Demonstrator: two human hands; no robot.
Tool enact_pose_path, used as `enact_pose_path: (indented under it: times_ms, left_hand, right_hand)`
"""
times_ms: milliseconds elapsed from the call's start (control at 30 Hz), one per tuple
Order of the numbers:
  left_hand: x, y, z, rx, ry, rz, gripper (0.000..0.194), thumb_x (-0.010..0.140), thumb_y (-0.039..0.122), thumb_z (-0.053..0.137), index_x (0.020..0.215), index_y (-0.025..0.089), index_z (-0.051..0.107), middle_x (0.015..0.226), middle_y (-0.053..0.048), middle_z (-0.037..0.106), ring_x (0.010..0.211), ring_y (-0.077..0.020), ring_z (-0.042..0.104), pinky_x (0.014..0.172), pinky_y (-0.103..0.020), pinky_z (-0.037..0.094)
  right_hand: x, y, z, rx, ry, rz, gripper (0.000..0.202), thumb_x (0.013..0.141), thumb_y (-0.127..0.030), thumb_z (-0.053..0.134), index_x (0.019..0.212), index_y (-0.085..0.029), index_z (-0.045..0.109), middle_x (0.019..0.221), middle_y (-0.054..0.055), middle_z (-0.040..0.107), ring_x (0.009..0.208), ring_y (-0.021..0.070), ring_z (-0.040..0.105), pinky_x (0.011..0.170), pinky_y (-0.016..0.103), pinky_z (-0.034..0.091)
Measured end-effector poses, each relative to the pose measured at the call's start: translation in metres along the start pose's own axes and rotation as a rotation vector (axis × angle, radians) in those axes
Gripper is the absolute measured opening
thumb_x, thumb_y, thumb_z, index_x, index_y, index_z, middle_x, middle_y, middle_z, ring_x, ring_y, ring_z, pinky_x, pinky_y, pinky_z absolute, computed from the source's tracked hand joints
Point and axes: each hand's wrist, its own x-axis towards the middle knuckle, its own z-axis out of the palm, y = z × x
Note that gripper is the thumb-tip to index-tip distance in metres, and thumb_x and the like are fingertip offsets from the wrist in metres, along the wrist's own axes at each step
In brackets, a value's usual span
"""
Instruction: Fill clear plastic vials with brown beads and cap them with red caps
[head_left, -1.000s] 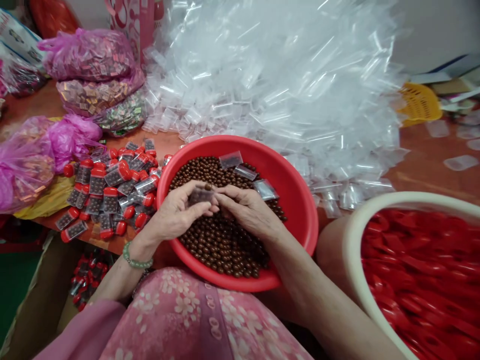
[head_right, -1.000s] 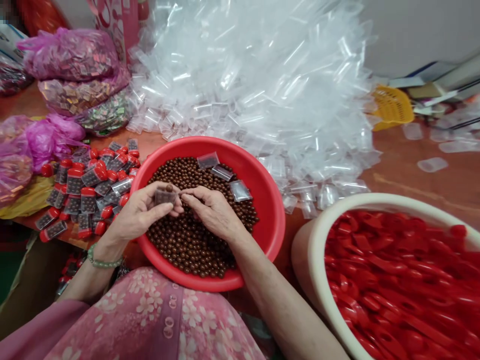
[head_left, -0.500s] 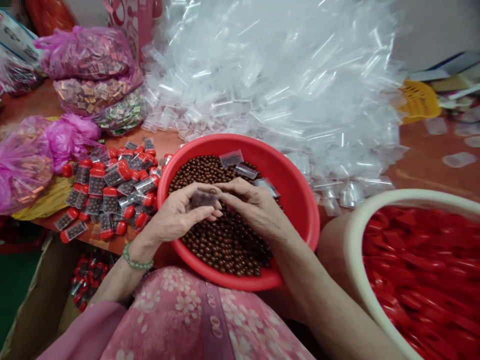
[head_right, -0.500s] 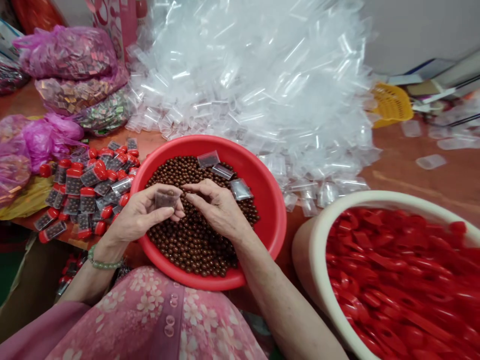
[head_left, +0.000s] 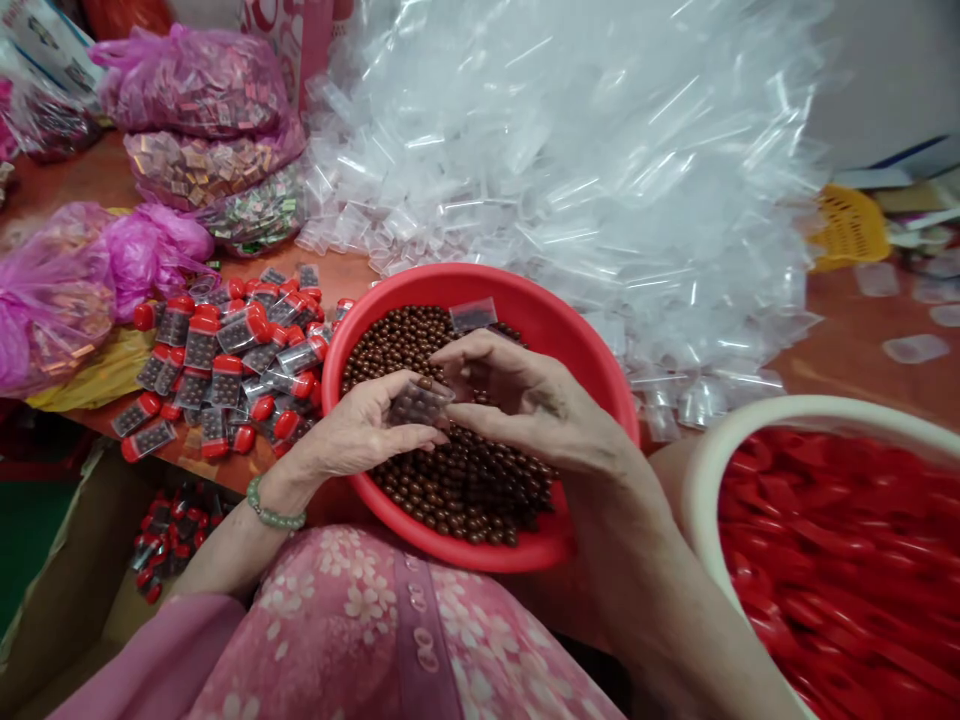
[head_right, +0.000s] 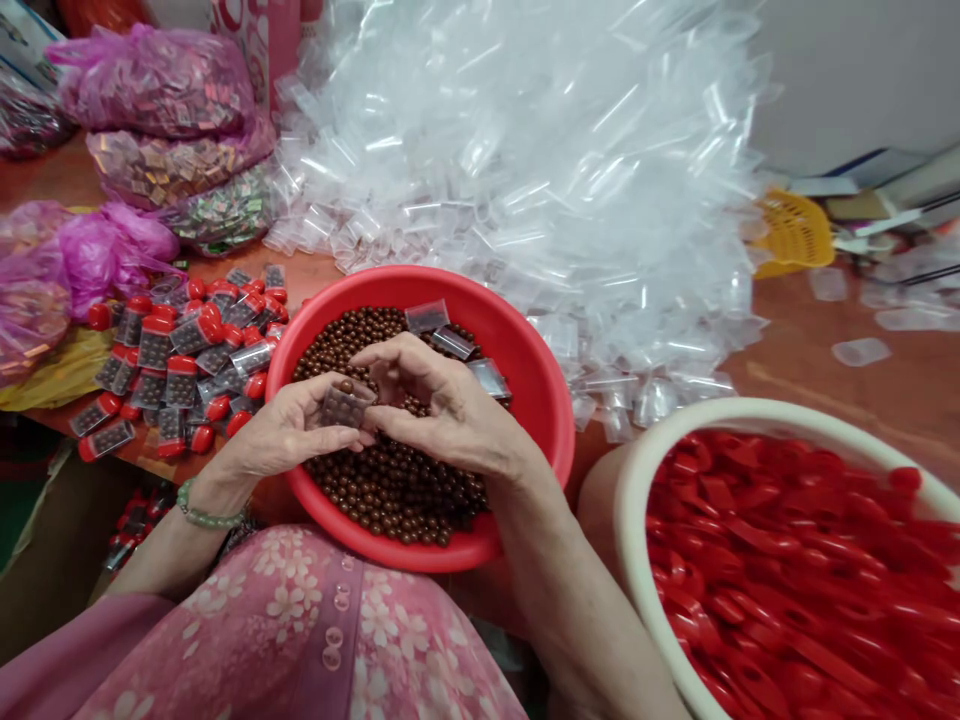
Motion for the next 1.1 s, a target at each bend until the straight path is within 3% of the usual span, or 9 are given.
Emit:
enact_pose_path:
  times_ms: [133,300,500,600,733,867,900,1000,1100]
  left_hand:
    - [-0.004,-0.005,0.001,0.012,-0.03,0.012,0.037,0.068,0.029,0.082,0.093,0.014,0.059,0.079,0.0,0.064,0.07,-0.0097,0.06,0.071,-0.024,0.05]
    - [-0.012,-0.007,-0.001,0.03,-0.022,0.009,0.037,0.071,0.03,0.081,0.097,0.014,0.06,0.081,-0.001,0.067,0.07,-0.0102,0.063,0.069,-0.022,0.052]
    - [-0.01,-0.008,-0.009,0.12,0.064,0.035,0.033,0.075,0.025,0.079,0.103,0.018,0.063,0.083,0.001,0.071,0.073,-0.0088,0.067,0.072,-0.018,0.054]
    - [-0.005,-0.005,-0.01,0.188,0.14,0.047,0.033,0.074,0.026,0.08,0.102,0.019,0.064,0.085,0.001,0.071,0.072,-0.0087,0.068,0.073,-0.017,0.055]
    - [0.0,-0.003,-0.008,0.263,0.225,0.065,0.032,0.073,0.031,0.081,0.098,0.02,0.065,0.087,0.001,0.07,0.075,-0.0096,0.068,0.071,-0.016,0.056]
    - [0.0,-0.005,-0.011,0.368,0.243,0.07,0.03,0.077,0.036,0.077,0.101,0.023,0.064,0.086,0.002,0.069,0.08,-0.0096,0.067,0.075,-0.014,0.055]
    - [0.0,-0.006,-0.012,0.402,0.242,0.064,0.03,0.078,0.037,0.077,0.101,0.023,0.064,0.087,0.002,0.069,0.081,-0.0095,0.067,0.076,-0.014,0.055]
    - [-0.002,-0.007,-0.015,0.524,0.262,0.035,0.03,0.08,0.042,0.074,0.102,0.025,0.064,0.092,0.002,0.07,0.082,-0.0096,0.066,0.077,-0.013,0.054]
    - [-0.002,-0.007,-0.016,0.589,0.287,-0.003,0.031,0.08,0.045,0.072,0.104,0.027,0.064,0.095,0.002,0.071,0.085,-0.0108,0.067,0.079,-0.014,0.054]
  right_hand:
    - [0.008,-0.016,0.001,-0.092,-0.129,-0.091,0.017,0.077,-0.026,0.069,0.092,-0.023,0.061,0.083,0.002,0.056,0.069,0.0132,0.051,0.062,0.027,0.043]
    - [0.003,-0.01,0.009,-0.002,-0.185,-0.117,0.016,0.079,-0.027,0.07,0.085,-0.02,0.058,0.079,0.0,0.056,0.067,0.0116,0.052,0.06,0.025,0.043]
    - [-0.012,0.005,0.027,0.249,0.081,-0.096,0.016,0.085,-0.03,0.066,0.088,-0.02,0.053,0.067,-0.005,0.057,0.06,0.011,0.055,0.06,0.024,0.044]
    - [-0.02,0.007,0.027,0.037,0.165,-0.151,0.009,0.088,-0.023,0.062,0.085,-0.019,0.055,0.075,-0.002,0.061,0.069,0.012,0.058,0.068,0.025,0.047]
    - [-0.049,0.002,0.006,-0.427,0.122,-0.159,0.009,0.089,-0.017,0.06,0.098,-0.016,0.061,0.098,0.008,0.065,0.094,0.0185,0.061,0.087,0.032,0.049]
    - [-0.104,0.011,-0.046,-0.623,0.415,0.072,0.019,0.093,-0.023,0.056,0.11,-0.018,0.063,0.104,0.009,0.067,0.099,0.0207,0.062,0.09,0.036,0.05]
    - [-0.121,0.018,-0.063,-0.719,0.539,0.205,0.02,0.094,-0.022,0.053,0.109,-0.018,0.064,0.105,0.01,0.067,0.1,0.0225,0.062,0.092,0.038,0.049]
    - [-0.174,0.043,-0.117,-1.059,0.673,0.676,0.026,0.09,-0.028,0.057,0.109,-0.013,0.066,0.116,0.018,0.062,0.109,0.0325,0.058,0.096,0.048,0.045]
    - [-0.224,0.067,-0.158,-1.123,0.806,0.999,0.051,0.088,-0.046,0.06,0.127,-0.014,0.058,0.127,0.022,0.056,0.117,0.0363,0.053,0.092,0.047,0.044]
